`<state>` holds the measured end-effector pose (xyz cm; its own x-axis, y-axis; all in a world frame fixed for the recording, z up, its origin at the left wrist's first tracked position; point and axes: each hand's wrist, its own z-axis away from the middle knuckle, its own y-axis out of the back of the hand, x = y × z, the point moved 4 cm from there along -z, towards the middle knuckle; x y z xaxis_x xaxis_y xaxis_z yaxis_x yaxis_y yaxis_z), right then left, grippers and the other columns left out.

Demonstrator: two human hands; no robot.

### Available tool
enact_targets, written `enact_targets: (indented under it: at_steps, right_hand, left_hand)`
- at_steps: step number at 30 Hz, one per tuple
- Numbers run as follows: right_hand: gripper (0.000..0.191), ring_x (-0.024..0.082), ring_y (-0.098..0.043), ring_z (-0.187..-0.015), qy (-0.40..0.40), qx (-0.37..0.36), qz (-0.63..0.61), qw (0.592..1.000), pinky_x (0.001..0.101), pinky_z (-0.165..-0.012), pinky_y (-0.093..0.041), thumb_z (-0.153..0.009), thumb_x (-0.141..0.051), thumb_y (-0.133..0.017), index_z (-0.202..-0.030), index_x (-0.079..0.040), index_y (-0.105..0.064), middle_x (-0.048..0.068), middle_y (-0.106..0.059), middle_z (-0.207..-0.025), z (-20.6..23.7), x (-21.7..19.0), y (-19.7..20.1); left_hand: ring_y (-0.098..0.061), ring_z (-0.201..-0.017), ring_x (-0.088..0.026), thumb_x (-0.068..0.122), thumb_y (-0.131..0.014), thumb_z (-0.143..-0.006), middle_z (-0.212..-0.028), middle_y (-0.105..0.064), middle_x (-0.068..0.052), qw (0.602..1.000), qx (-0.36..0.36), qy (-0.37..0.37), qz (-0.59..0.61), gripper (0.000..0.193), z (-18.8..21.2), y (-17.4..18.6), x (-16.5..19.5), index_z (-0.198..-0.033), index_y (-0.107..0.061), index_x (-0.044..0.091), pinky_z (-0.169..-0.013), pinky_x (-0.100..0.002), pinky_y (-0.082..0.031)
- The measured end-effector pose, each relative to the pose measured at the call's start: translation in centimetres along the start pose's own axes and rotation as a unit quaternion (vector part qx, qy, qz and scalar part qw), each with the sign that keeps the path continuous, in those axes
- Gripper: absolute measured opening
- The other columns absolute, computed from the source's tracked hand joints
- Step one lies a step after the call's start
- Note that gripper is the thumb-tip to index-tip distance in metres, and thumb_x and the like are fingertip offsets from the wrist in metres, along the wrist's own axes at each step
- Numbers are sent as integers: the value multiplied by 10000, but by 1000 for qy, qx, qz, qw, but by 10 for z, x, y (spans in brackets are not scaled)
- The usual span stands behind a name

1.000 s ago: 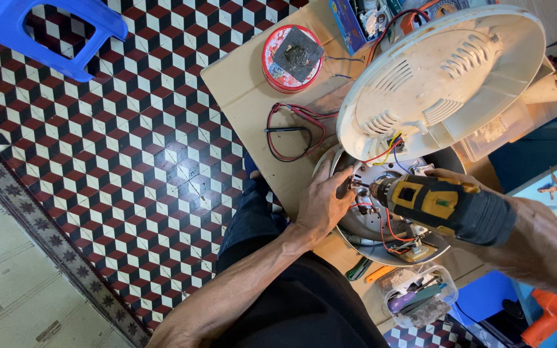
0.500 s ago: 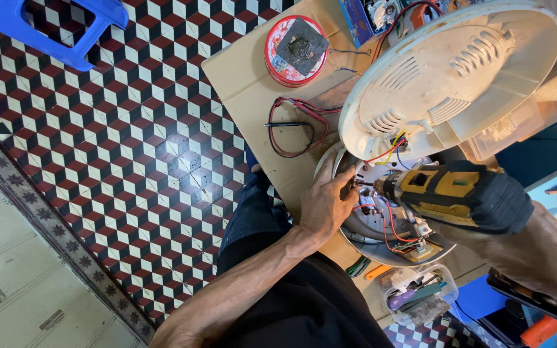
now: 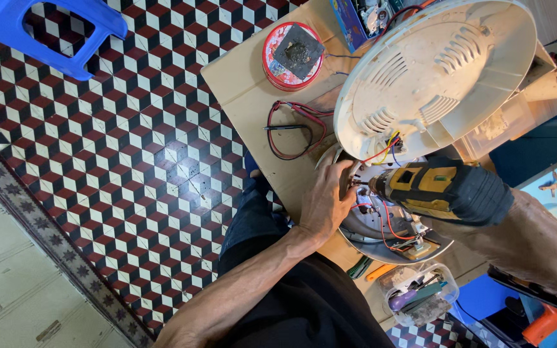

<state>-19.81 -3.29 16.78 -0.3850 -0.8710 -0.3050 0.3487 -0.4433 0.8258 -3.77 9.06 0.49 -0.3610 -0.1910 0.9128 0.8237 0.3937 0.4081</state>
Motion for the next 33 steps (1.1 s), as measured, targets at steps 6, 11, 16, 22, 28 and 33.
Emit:
enact_targets:
  at_steps: [6,11,16,22,28,33]
  right_hand:
    - [378,145,-744,-947,-345,-85,-209,911,340,-810,-603,-808,-304,-851,-1154,-200,-739,4,-794,-1014,13,7,-16]
    - [387,160,-740,-922,-360,-52,-217,906,351,-790,-602,-815,-295,-848,-1170,-186,-739,19,-784,-1003,10,-9,-2]
    - [380,158,-741,-908,-352,-61,-194,914,347,-781,-606,-828,-303,-838,-1181,-197,-743,17,-790,-996,10,-14,0]
    - [373,155,-742,-891,-345,-68,-177,919,343,-770,-611,-844,-313,-825,-1194,-211,-749,15,-797,-988,14,-16,-3]
    - [366,152,-743,-874,-334,-78,-160,926,338,-758,-616,-860,-324,-812,-1207,-224,-755,13,-804,-980,16,-17,-4]
    - [361,149,-744,-860,-330,-108,-115,931,334,-749,-620,-873,-332,-802,-1218,-235,-759,12,-810,-973,20,-25,3]
  left_hand:
    - [-571,-1290,-402,111,-783,-857,-1490,-472,-210,999,-6,-30,-14,310,2,5,9,-1118,-617,133,-960,-454,-560]
    - [-560,-1316,-414,95,-772,-857,-1526,-441,-243,998,-10,-57,-14,263,3,5,10,-1090,-667,158,-949,-454,-555]
    - [-552,-1326,-424,108,-787,-856,-1540,-411,-251,997,-9,-73,-19,275,2,2,8,-1107,-695,171,-980,-450,-557]
    - [-598,-1259,-393,108,-774,-853,-1567,-405,-230,998,-42,-46,-14,273,2,1,6,-1109,-689,155,-928,-453,-571]
    - [-644,-1101,-392,153,-814,-832,-1309,-519,-205,997,-35,-37,-55,236,-3,3,9,-1044,-710,162,-803,-461,-571]
    - [-685,-881,-334,169,-796,-861,-1180,-567,-171,997,-68,-4,-31,192,-6,5,8,-1034,-713,153,-716,-455,-560]
